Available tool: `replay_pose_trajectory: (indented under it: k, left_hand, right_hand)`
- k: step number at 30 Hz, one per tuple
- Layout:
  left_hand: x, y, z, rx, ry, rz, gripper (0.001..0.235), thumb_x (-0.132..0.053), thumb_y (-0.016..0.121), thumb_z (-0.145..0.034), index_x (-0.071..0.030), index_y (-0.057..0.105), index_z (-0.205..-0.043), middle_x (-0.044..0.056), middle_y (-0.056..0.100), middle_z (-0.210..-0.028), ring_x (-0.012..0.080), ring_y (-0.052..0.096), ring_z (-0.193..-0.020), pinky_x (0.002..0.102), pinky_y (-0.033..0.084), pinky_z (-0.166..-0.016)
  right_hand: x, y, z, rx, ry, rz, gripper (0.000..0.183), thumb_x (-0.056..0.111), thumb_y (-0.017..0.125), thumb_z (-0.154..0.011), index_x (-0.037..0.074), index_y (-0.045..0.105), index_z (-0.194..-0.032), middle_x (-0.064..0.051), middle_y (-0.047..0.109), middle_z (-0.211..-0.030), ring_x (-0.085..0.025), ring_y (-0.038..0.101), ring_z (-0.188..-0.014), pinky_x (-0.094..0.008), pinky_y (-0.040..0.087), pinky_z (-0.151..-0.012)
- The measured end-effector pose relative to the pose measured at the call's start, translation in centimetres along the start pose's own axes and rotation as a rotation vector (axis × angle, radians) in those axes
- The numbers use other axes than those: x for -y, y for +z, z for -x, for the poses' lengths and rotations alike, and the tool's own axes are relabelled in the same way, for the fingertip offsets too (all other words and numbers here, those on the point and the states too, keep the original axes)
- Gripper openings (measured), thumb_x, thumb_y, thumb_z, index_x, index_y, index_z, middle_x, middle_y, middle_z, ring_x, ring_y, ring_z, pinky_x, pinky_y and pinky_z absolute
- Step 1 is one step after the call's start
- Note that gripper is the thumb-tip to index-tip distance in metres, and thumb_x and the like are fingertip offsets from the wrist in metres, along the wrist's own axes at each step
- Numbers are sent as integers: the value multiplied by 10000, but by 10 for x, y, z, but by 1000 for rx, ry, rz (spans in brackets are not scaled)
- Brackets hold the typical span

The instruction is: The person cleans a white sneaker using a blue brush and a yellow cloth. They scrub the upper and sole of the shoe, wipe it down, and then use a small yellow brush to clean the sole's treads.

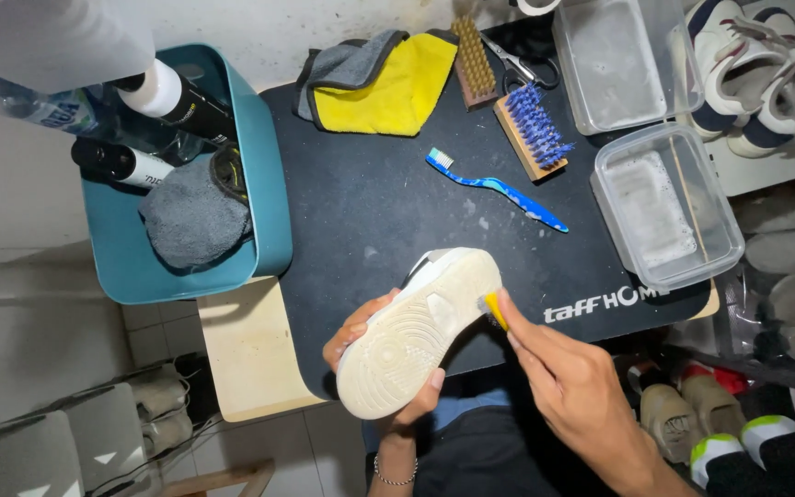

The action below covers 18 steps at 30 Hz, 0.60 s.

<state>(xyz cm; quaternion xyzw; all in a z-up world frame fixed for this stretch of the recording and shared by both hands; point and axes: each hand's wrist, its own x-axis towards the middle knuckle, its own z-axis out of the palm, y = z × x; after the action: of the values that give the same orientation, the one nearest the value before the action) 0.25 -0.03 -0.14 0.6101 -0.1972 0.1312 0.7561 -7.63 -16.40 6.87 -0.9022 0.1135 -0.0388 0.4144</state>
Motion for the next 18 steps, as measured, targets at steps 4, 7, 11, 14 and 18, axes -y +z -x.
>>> replay_pose_trajectory:
  k: [4,7,11,14,18]
  left_hand:
    - [-1,-1,1,3,-5,28,695,-286,787,-791,-124,364,-1318,248,552,-1299,387,606,-1258,504,508,-1099]
    - [-5,0,1,-27,-10,61,687,-281,788,-791,-132,386,-1328,221,557,-1298,372,599,-1249,513,508,-1101]
    - [1,-1,-1,-100,-41,43,707,-311,795,-771,-119,393,-1321,188,558,-1273,404,603,-1238,552,503,-1095]
    - [0,-4,2,-33,-58,118,705,-268,800,-792,-130,386,-1346,200,537,-1305,395,573,-1282,556,493,-1115]
    - [-3,-6,5,-52,-74,130,715,-260,797,-782,-133,389,-1356,196,531,-1306,397,569,-1278,560,491,-1105]
  right_hand:
    - [3,2,-35,-58,-54,-13,486,28,573,-1007,129,562,-1482,-23,511,-735,-168,343,-652,-189,360,-657]
    - [9,4,-43,-86,-83,-4,478,21,566,-1023,117,549,-1491,-9,527,-759,-167,325,-673,-192,356,-657]
    - [6,-7,-13,13,81,-43,529,51,569,-971,158,539,-1488,52,799,-1129,-65,493,-693,-162,350,-723]
    - [-3,-4,-8,-47,102,-24,488,63,594,-967,134,578,-1450,-14,772,-1254,-7,577,-728,-193,489,-733]
    - [4,-1,-48,-105,-18,-80,446,40,576,-1006,49,555,-1452,-92,611,-1441,-47,575,-1161,-206,524,-912]
